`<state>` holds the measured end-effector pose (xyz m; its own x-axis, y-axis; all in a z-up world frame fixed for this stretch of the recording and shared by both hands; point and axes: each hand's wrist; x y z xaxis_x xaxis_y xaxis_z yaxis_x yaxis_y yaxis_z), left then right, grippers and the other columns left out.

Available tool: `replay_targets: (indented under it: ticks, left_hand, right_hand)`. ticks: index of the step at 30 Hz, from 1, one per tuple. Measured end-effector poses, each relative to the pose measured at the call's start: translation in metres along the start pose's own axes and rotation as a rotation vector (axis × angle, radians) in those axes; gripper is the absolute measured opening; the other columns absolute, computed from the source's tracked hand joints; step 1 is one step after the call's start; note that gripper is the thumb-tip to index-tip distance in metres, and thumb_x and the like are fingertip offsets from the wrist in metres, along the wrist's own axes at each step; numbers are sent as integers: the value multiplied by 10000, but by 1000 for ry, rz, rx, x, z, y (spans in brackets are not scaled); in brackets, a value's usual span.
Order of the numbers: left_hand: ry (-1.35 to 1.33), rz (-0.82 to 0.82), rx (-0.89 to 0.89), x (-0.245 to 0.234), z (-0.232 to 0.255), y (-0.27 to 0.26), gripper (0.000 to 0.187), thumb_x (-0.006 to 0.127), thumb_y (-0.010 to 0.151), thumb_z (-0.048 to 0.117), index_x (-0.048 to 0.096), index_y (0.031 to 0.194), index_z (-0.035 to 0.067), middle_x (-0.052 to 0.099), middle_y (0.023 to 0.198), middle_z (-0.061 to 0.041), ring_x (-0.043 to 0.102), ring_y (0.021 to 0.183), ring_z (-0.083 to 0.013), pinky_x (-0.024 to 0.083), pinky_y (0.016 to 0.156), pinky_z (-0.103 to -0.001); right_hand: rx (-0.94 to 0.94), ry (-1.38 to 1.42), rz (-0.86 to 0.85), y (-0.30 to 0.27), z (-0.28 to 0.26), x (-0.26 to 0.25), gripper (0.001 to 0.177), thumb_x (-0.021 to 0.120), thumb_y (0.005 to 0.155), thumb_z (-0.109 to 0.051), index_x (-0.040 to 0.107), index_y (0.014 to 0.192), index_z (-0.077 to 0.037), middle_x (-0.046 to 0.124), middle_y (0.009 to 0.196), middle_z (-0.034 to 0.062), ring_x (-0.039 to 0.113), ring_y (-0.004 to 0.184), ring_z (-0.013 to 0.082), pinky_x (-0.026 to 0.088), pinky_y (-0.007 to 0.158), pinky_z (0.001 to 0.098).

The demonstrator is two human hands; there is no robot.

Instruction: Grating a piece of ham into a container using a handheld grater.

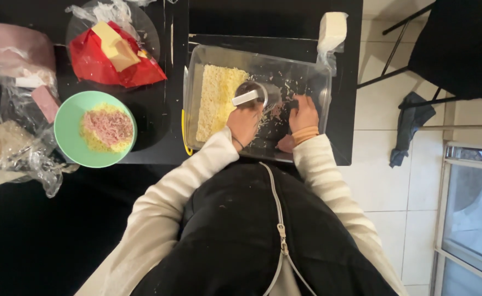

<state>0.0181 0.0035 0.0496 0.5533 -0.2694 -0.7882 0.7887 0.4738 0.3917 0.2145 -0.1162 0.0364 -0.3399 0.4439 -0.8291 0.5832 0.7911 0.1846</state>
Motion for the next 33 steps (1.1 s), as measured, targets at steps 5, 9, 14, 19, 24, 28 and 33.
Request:
replay_targets:
  ticks: [5,9,14,19,24,28,33]
  left_hand:
    - [-40,-81,-79,-5,0,-9,285,594,887,111,630,1158,33,652,724,-131,647,655,-351,501,554,-465]
    - [27,-254,-259,-6,-10,-15,107,596,1067,204,668,1037,131,682,758,-154,672,699,-359,507,617,-494]
    - [-361,73,-406,-37,-7,-12,218,648,1010,198,617,1120,13,716,886,-207,682,804,-410,529,681,-459]
    - [-597,53,-608,-46,-10,-14,224,659,983,200,624,1086,4,747,900,-166,738,802,-292,551,724,-367]
    - [-862,111,-539,-38,-17,-20,248,635,1001,134,629,1202,-10,765,1059,-114,705,938,-155,544,847,-318]
    - [-711,-60,-803,-13,-30,-34,200,681,1018,149,642,1109,-24,745,922,-132,673,808,-166,541,775,-313]
    - [-834,-55,-818,17,-41,-50,211,652,990,113,648,1162,-10,731,980,-61,667,891,-141,521,821,-297]
  right_hand:
    - [177,-333,-576,-13,-27,-23,388,773,834,-247,633,1098,2,698,1058,234,668,998,431,552,849,496]
    - [479,-333,-941,-20,-38,-15,590,815,845,-443,659,1190,9,752,1154,241,703,1101,411,554,944,478]
    - [399,-385,-977,-24,-26,5,836,892,778,-392,483,1386,11,636,1302,259,608,1225,407,501,1017,461]
    - [195,-438,-909,-22,-31,-8,939,905,749,-383,443,1454,31,593,1308,287,594,1188,440,498,927,457]
    - [284,-143,-1181,-11,-15,-14,238,669,880,-233,825,1006,-106,790,1046,122,757,961,263,597,853,366]
    - [383,45,-1136,-84,32,58,308,543,956,-209,800,911,-44,813,967,124,796,858,243,634,749,352]
    - [-82,-12,-641,-35,61,20,414,818,805,-376,667,1009,-48,739,868,195,717,820,366,568,736,437]
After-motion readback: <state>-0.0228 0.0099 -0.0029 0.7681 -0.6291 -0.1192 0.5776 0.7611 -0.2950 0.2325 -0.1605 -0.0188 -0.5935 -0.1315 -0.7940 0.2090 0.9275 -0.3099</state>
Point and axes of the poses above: each hand's wrist, its own y-axis towards the middle knuckle, its own x-axis out of the palm, z = x × y
